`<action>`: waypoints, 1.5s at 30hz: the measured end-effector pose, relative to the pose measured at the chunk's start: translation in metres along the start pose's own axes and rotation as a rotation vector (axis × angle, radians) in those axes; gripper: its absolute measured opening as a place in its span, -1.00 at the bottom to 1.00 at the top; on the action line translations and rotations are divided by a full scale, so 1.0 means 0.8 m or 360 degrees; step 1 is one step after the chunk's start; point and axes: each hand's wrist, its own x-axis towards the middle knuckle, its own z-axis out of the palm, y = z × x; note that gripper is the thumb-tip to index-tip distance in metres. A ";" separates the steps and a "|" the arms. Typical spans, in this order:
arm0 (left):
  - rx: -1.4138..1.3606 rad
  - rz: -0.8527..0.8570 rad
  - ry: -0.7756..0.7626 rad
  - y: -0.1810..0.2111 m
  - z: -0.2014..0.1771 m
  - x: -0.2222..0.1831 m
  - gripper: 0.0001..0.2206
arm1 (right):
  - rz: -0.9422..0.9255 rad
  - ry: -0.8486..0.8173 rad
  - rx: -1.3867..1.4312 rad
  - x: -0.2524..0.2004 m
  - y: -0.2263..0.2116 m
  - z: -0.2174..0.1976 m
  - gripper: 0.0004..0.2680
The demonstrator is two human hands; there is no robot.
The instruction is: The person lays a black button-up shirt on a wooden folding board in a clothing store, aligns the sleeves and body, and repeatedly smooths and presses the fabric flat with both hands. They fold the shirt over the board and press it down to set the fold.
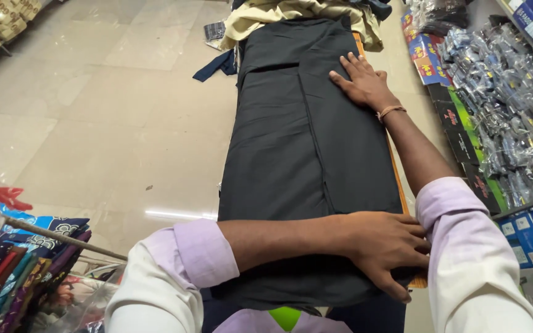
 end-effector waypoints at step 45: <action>-0.0029 -0.0026 -0.0070 0.010 -0.020 -0.002 -0.42 | -0.0463 -0.0082 -0.0019 -0.271 -0.087 -0.059 -0.44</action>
